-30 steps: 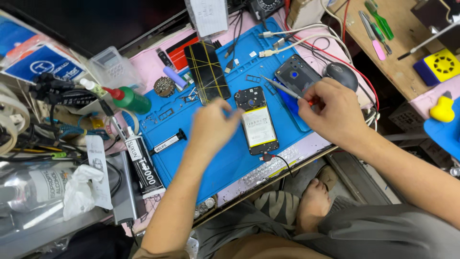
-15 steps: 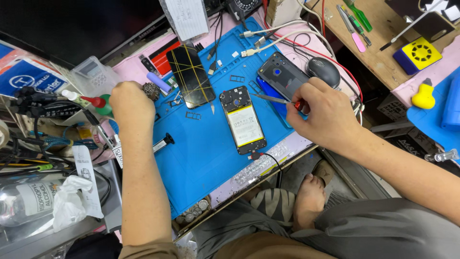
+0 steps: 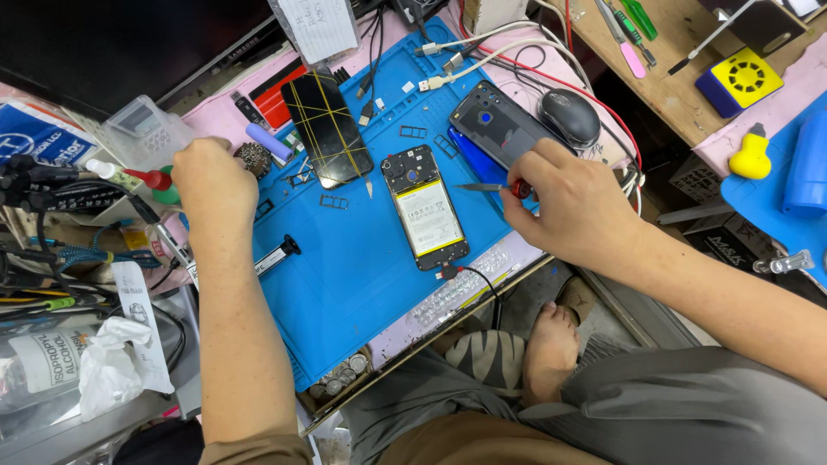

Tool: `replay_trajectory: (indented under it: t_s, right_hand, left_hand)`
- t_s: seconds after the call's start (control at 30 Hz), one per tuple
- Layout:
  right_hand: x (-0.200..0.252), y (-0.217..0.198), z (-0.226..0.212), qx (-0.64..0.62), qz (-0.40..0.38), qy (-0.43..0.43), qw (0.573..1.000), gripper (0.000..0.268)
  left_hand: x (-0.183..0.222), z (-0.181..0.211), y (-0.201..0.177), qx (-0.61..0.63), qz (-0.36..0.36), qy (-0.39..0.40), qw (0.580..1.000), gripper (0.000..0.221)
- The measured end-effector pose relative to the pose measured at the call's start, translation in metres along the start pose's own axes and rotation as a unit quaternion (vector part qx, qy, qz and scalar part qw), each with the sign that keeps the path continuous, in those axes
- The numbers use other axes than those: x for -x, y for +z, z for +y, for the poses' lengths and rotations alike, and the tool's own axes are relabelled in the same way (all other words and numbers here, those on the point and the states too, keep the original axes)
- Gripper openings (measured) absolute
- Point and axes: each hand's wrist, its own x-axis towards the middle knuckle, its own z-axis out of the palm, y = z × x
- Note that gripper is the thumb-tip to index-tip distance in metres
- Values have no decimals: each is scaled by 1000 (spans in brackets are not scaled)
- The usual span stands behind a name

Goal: The person performs a factory reset on a Realme smartphone by navigating the recovery menu and entering a PIN. After the data wipe completes, the person uses a screwdriver to remove screws from the back of the phone and then removes the back cover.

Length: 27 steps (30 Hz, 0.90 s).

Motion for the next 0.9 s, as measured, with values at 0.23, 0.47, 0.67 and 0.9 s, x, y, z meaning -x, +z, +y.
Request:
replay_trajectory:
  t_s: [0.23,0.47,0.67,0.9]
  right_hand:
    - [1,0,-2,-3,25,-47,999,24]
    - [-3,1,-7,2,32,-71,997,24]
    - [-2,1,-7,4,30,-79,996,24]
    - [0,-4,-4,-31,46,-65,996,20]
  left_hand:
    - [-1,2,-5,-24,21,9,999,10]
    - [-2,17,-16,-66,-40,-4,997,16]
    - [6,11,-4,-53,-18,26,998,31]
    - [26,31,-16,-10,6,79,997,17]
